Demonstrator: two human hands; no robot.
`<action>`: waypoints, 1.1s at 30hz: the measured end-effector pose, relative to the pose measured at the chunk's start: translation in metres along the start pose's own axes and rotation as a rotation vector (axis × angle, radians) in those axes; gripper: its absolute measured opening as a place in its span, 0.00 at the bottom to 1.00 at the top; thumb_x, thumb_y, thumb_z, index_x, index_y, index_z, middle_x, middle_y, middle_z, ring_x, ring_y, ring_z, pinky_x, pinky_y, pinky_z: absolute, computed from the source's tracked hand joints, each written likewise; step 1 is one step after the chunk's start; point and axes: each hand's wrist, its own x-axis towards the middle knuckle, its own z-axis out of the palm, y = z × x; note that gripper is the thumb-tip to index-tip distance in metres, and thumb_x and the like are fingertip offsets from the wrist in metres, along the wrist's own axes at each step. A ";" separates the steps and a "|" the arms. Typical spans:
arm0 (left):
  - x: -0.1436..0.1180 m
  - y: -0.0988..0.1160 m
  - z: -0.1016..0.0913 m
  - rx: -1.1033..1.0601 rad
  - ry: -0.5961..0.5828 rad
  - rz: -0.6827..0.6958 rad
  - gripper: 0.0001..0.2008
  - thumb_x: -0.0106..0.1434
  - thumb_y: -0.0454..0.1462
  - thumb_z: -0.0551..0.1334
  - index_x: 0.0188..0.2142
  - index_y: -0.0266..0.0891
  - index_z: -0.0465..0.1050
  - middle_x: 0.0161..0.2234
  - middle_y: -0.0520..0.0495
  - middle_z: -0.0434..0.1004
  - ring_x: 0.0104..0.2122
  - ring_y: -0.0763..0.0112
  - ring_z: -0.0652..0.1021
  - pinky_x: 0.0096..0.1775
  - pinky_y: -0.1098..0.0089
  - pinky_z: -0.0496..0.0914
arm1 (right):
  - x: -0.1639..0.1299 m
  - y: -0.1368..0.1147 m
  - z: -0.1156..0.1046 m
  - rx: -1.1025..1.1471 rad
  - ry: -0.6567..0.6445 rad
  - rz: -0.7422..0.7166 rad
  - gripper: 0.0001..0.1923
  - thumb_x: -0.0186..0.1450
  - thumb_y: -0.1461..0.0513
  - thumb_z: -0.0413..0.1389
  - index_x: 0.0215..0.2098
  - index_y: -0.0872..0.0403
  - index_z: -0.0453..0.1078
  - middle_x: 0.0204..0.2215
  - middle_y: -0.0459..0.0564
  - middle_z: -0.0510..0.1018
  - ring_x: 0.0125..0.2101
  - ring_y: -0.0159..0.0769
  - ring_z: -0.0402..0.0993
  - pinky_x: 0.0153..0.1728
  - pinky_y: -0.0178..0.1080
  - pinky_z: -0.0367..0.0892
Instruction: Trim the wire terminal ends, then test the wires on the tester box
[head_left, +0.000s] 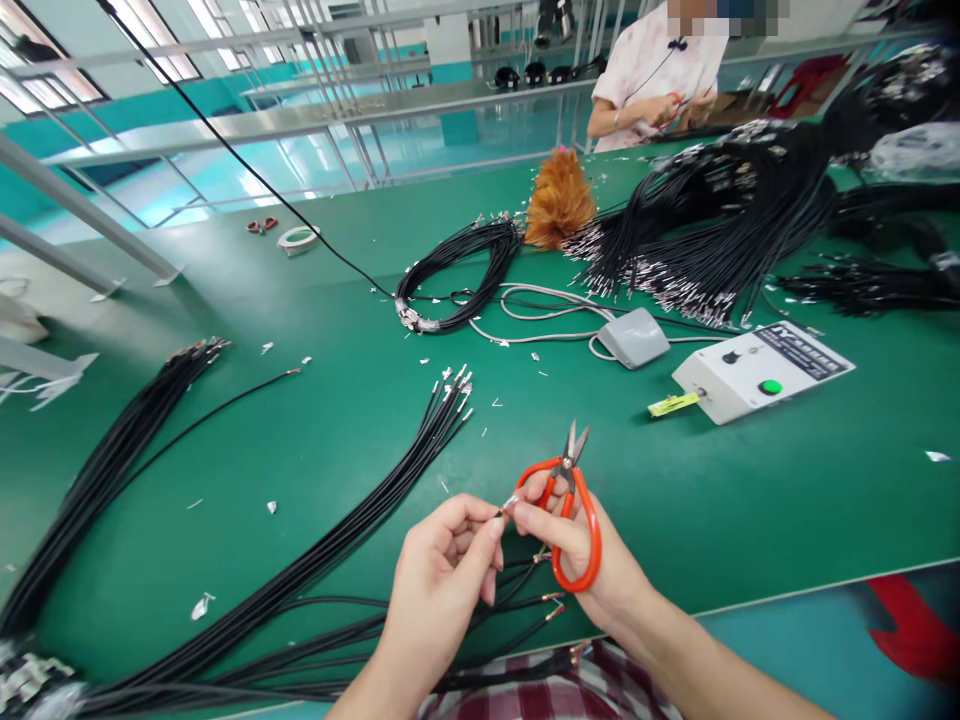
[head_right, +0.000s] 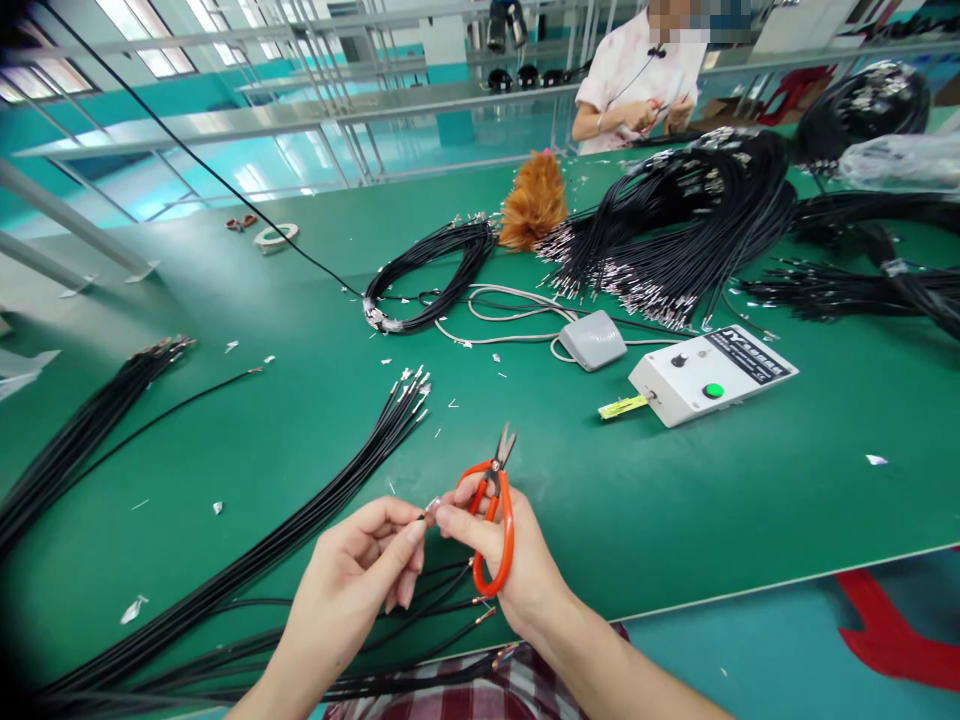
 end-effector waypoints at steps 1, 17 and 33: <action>0.000 0.000 0.000 0.004 0.002 0.000 0.10 0.57 0.41 0.63 0.27 0.36 0.68 0.17 0.55 0.67 0.13 0.79 0.66 0.16 0.77 0.60 | 0.000 0.000 0.000 -0.002 0.015 -0.009 0.12 0.52 0.61 0.66 0.29 0.52 0.67 0.28 0.42 0.76 0.28 0.29 0.70 0.35 0.34 0.66; 0.002 -0.002 -0.005 -0.134 -0.116 -0.116 0.14 0.58 0.44 0.63 0.29 0.34 0.71 0.15 0.57 0.63 0.12 0.85 0.55 0.15 0.79 0.45 | 0.002 -0.018 0.003 -0.207 -0.022 -0.103 0.12 0.51 0.63 0.64 0.26 0.53 0.63 0.25 0.42 0.75 0.25 0.29 0.70 0.32 0.35 0.66; -0.003 0.010 -0.015 -0.269 -0.127 -0.142 0.10 0.61 0.40 0.62 0.31 0.33 0.71 0.16 0.58 0.60 0.14 0.86 0.52 0.18 0.77 0.43 | -0.003 -0.040 -0.022 -1.149 -0.144 -0.126 0.17 0.59 0.51 0.58 0.22 0.53 0.61 0.23 0.41 0.65 0.24 0.30 0.61 0.27 0.33 0.57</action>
